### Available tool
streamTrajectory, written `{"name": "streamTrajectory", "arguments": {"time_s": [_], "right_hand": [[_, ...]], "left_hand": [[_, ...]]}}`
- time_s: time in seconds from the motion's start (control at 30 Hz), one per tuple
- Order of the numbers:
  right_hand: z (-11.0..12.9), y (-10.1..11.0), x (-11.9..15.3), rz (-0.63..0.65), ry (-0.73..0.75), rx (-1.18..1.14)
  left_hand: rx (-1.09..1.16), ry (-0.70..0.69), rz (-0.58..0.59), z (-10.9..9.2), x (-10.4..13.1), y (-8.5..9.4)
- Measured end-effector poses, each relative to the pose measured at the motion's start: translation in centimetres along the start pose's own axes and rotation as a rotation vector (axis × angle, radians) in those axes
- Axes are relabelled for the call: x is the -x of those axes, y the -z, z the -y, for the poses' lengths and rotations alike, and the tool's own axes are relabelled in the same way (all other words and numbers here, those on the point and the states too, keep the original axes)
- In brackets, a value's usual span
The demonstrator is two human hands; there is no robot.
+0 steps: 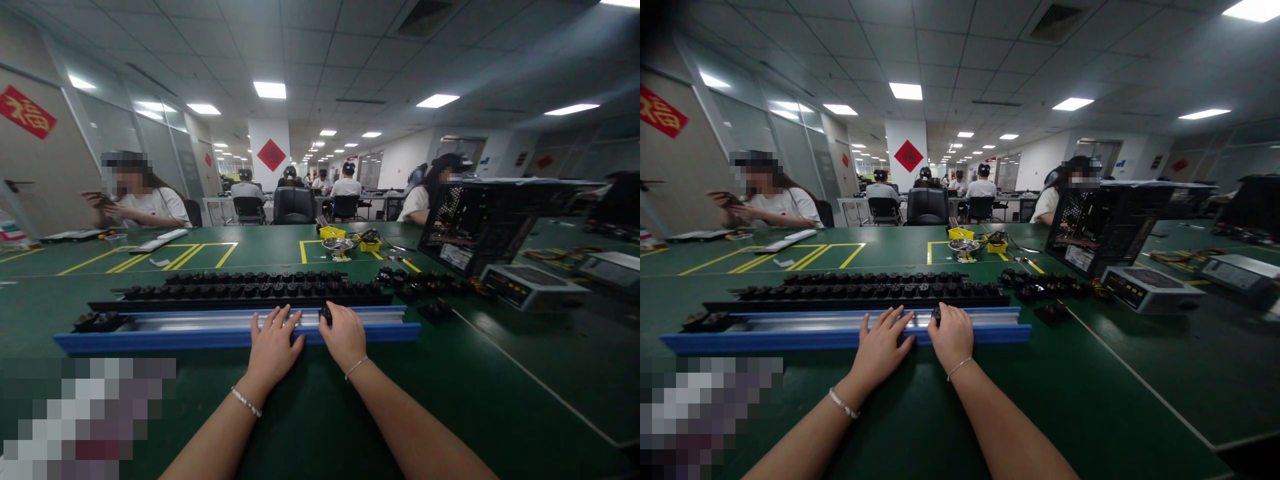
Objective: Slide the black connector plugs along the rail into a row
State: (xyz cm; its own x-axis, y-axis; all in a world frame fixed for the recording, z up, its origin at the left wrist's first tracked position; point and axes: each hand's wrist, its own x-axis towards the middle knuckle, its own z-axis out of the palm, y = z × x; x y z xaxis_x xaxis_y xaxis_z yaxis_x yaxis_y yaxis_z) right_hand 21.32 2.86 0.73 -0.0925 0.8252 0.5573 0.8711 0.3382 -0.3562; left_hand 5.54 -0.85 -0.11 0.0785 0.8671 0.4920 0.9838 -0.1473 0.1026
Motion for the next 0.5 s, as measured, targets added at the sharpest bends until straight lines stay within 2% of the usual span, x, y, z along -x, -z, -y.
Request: {"name": "streamTrajectory", "arguments": {"time_s": [0.5], "right_hand": [[-0.5,1.0,-0.3,0.039,-0.094,0.034]], "left_hand": [[0.007,0.003,0.004,0.1,0.0,0.0]]}}
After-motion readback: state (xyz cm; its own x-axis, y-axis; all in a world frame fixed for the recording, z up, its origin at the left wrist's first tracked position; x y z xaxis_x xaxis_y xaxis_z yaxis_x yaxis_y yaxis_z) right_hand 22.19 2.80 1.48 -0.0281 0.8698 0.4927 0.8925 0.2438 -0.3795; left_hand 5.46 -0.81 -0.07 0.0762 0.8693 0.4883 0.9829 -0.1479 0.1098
